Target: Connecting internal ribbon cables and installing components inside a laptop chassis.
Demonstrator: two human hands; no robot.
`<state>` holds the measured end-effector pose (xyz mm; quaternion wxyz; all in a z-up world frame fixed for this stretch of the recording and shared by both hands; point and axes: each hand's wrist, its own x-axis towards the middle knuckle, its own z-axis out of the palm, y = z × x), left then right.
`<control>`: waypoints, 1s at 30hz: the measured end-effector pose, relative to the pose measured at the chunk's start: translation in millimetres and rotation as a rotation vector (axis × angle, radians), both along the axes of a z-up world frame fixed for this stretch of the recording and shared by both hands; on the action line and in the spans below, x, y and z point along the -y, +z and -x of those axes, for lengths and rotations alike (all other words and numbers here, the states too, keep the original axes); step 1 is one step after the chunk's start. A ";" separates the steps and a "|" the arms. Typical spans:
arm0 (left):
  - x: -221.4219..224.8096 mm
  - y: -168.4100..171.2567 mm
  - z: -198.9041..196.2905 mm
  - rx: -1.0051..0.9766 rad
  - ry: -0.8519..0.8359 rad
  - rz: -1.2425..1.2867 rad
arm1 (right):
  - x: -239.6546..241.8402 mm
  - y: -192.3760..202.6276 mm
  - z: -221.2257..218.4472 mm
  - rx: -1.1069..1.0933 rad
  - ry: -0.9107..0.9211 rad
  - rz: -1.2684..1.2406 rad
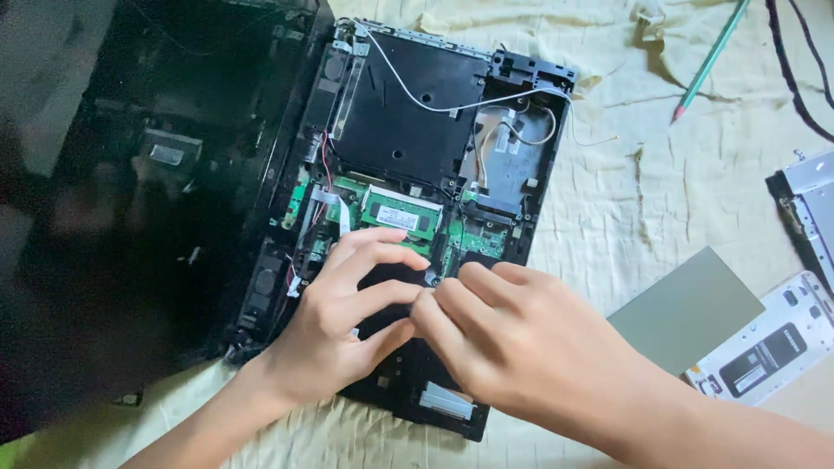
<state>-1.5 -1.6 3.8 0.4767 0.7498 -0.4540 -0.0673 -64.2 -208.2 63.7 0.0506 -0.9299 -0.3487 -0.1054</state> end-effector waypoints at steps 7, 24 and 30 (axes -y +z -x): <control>0.3 1.0 -0.1 -0.006 0.011 -0.008 | 0.0 -0.4 -1.3 -0.045 0.036 -0.050; 0.7 3.1 0.1 -0.008 -0.038 -0.049 | 7.2 13.0 -4.8 -0.168 0.165 -0.144; 2.3 6.5 1.1 -0.017 -0.013 -0.055 | -2.5 9.9 -3.8 -0.115 0.137 -0.133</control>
